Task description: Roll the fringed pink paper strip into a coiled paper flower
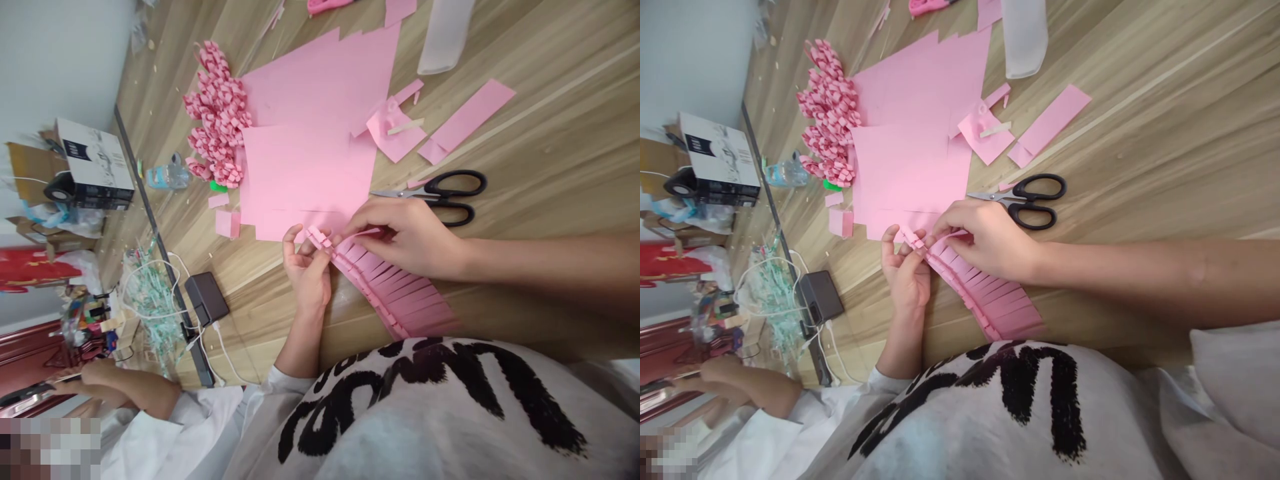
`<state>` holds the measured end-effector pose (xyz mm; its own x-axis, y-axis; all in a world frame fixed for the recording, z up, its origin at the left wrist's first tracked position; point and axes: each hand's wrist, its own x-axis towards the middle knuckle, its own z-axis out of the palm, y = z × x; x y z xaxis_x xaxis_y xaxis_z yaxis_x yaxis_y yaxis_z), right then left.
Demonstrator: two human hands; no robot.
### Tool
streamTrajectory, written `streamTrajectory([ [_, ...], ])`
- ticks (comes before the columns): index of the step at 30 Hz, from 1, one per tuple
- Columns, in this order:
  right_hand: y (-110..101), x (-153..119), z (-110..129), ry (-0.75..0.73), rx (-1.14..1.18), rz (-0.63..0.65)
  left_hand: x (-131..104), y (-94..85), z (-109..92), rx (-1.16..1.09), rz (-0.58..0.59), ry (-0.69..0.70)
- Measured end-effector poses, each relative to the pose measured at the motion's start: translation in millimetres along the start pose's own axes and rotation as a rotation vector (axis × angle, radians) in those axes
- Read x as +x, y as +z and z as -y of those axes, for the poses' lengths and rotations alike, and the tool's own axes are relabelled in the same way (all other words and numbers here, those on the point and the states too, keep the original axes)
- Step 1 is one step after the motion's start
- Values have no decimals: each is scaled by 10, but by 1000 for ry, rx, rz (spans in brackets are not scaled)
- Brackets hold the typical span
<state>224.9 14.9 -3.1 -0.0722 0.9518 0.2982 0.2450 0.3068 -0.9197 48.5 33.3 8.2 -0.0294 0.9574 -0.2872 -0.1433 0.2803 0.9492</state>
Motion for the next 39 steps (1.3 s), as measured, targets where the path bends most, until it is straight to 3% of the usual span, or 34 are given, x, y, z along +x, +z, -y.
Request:
streamTrajectory([
  [6, 6, 18, 16, 101, 64, -38, -8, 13, -34, -44, 47, -64],
  [10, 15, 18, 13, 115, 103, -26, -28, 20, -6, 3, 84, -33],
  [15, 10, 20, 26, 137, 104, -29, -56, 21, 21, 120, 73, 9],
  [29, 1, 28, 28, 149, 74, 13, -58, 36, -2, 70, 8, 39],
  [39, 40, 31, 14, 198, 240, -115, -55, 35, 5, 108, -21, 47],
])
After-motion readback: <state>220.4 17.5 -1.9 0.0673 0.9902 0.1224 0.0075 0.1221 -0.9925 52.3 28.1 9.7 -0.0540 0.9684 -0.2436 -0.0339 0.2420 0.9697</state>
